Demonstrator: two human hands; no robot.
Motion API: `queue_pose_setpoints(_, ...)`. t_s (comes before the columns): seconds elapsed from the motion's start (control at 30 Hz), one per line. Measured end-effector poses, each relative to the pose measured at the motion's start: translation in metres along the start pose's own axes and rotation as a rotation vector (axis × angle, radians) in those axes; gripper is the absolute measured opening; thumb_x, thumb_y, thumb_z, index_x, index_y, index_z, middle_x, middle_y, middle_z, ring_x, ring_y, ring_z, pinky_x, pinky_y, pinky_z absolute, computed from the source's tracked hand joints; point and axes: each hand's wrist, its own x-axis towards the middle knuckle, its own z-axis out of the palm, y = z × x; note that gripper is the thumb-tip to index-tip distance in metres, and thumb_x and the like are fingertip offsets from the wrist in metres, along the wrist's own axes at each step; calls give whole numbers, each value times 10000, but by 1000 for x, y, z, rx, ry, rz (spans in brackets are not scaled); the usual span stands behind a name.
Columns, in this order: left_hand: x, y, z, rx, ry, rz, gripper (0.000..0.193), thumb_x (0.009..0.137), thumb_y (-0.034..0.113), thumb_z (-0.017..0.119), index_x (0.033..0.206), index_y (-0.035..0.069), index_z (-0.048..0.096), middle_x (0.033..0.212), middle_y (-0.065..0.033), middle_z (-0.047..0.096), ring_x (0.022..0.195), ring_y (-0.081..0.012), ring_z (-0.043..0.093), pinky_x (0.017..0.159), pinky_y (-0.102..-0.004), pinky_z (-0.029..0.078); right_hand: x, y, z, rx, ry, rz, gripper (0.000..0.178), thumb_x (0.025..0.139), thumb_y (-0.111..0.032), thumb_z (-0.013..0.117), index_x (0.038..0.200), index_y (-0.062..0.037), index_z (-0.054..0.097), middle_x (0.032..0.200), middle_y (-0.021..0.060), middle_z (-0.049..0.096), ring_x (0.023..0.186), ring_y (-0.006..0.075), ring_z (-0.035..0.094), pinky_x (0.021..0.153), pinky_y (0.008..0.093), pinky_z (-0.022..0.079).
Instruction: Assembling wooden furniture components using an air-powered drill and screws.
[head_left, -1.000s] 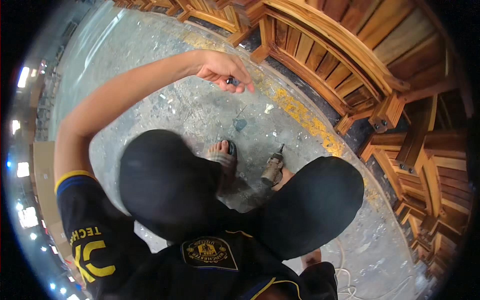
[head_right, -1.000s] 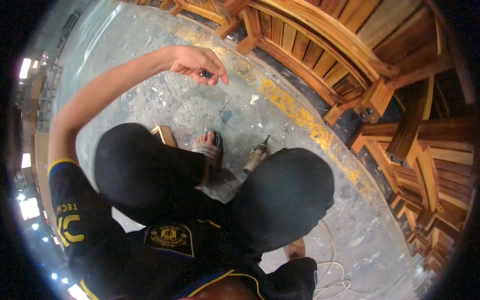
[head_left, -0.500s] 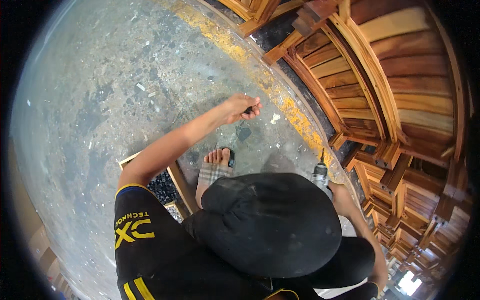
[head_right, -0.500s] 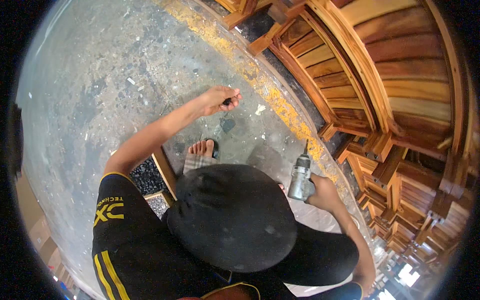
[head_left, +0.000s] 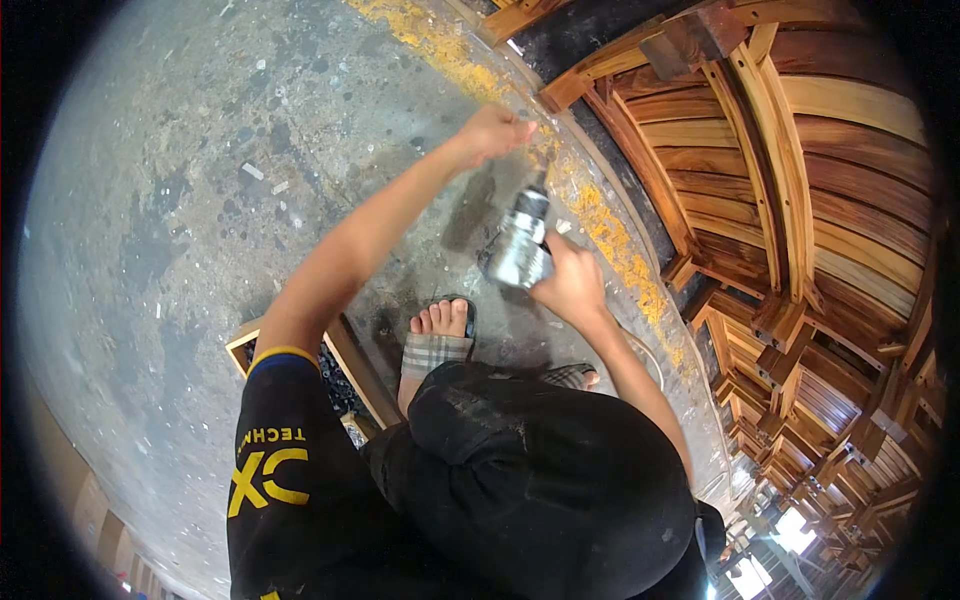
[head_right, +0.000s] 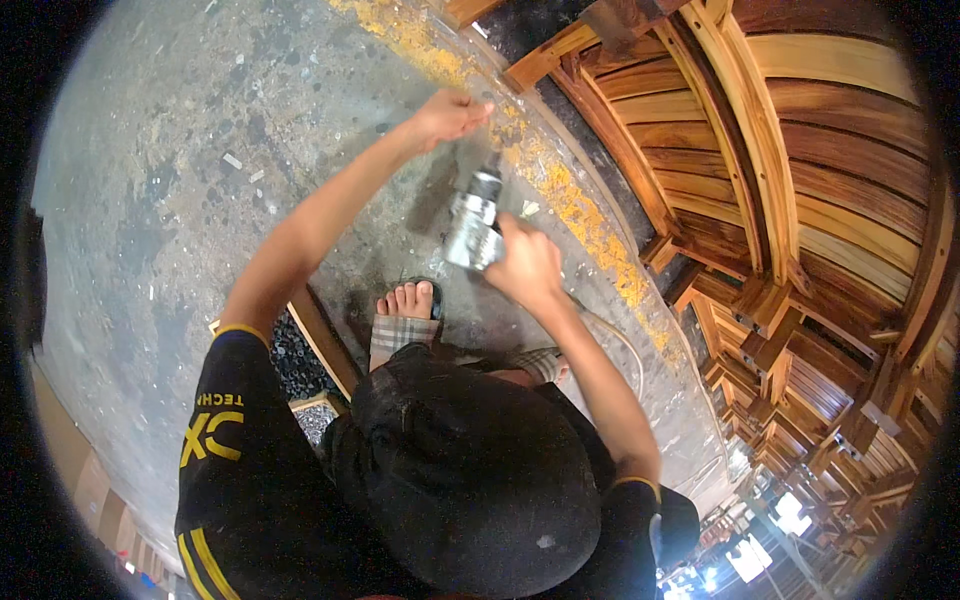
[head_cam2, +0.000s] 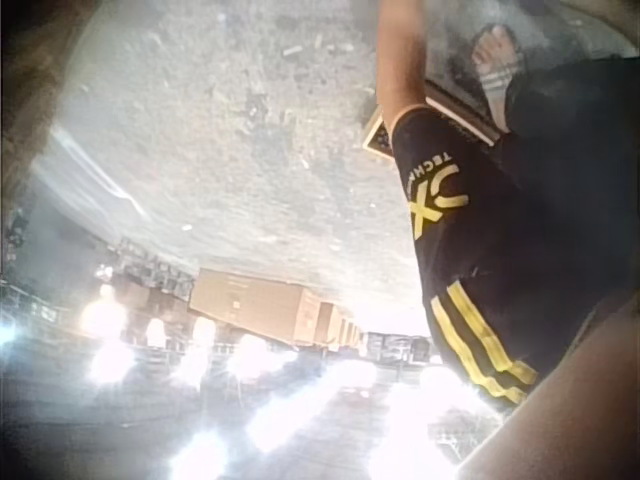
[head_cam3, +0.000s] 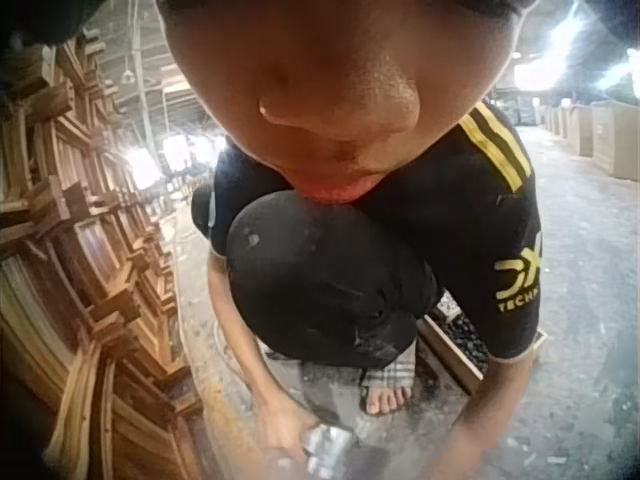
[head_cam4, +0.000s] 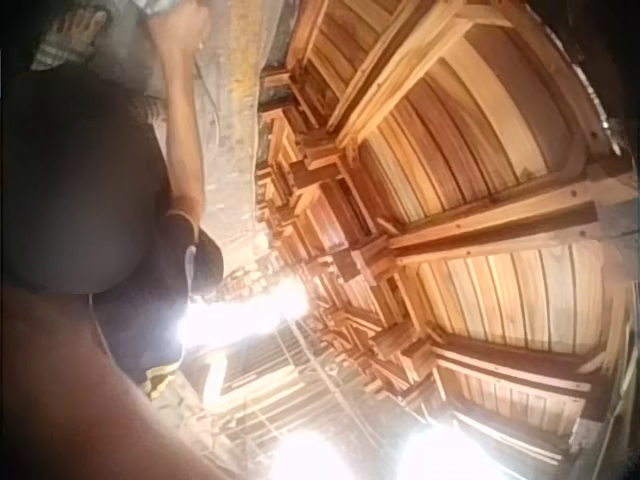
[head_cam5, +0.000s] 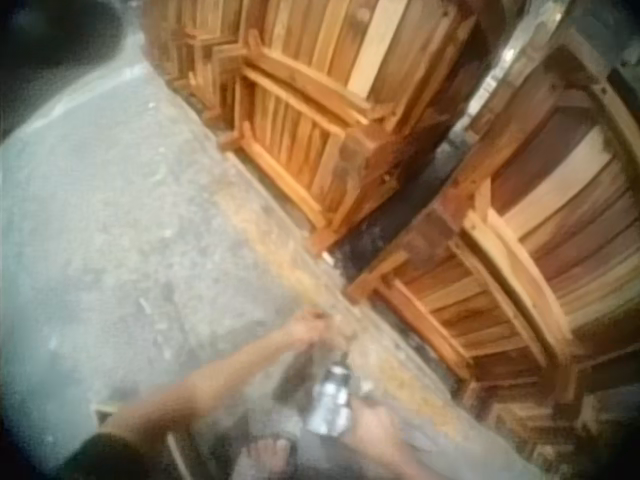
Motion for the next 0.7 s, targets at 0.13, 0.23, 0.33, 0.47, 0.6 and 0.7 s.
queue_pose_setpoints(0.13, 27, -10, -16, 166, -78, 119, 355, 882, 388, 648, 749, 60, 618, 607, 25, 501, 506, -56, 386, 434, -236, 283, 34, -22, 28, 36, 83, 33, 418, 600, -118, 710, 996, -69, 589, 923, 198, 646, 861, 401, 620, 722, 474, 496)
queue_pose_setpoints(0.23, 28, 3, -13, 327, -51, 74, 386, 890, 395, 625, 734, 42, 630, 603, 4, 513, 512, -83, 411, 448, -276, 312, 49, -27, 43, 73, 117, 67, 404, 603, -147, 733, 980, -76, 605, 912, 201, 655, 873, 403, 621, 725, 468, 500)
queue_pose_setpoints(0.33, 33, 0, -19, 417, 25, 162, 396, 881, 397, 625, 733, 30, 647, 611, -22, 539, 553, -130, 471, 499, -329, 367, 52, -37, 46, 115, 164, 119, 400, 601, -162, 736, 972, -73, 619, 841, 200, 663, 826, 415, 625, 698, 474, 500)
queue_pose_setpoints(0.47, 40, -7, -14, 616, -28, 283, 390, 867, 400, 627, 736, 33, 656, 629, -33, 568, 626, -173, 530, 585, -372, 417, 51, -29, 52, 97, 134, 76, 413, 599, -181, 742, 978, -74, 620, 857, 194, 667, 832, 401, 632, 708, 462, 503)
queue_pose_setpoints(0.6, 44, -8, -18, 788, -206, 151, 354, 889, 342, 595, 714, 36, 638, 603, -30, 554, 564, -155, 504, 530, -354, 399, 43, -30, 62, 84, 105, 86, 411, 599, -198, 748, 971, -78, 620, 868, 187, 668, 833, 394, 634, 706, 458, 502)
queue_pose_setpoints(0.7, 39, 12, -4, 589, -297, 54, 336, 912, 309, 561, 717, 43, 629, 566, -15, 516, 480, -119, 431, 449, -316, 331, 40, -24, 52, 87, 136, 121, 368, 616, -186, 718, 937, -51, 598, 884, 193, 659, 828, 393, 633, 703, 463, 497)
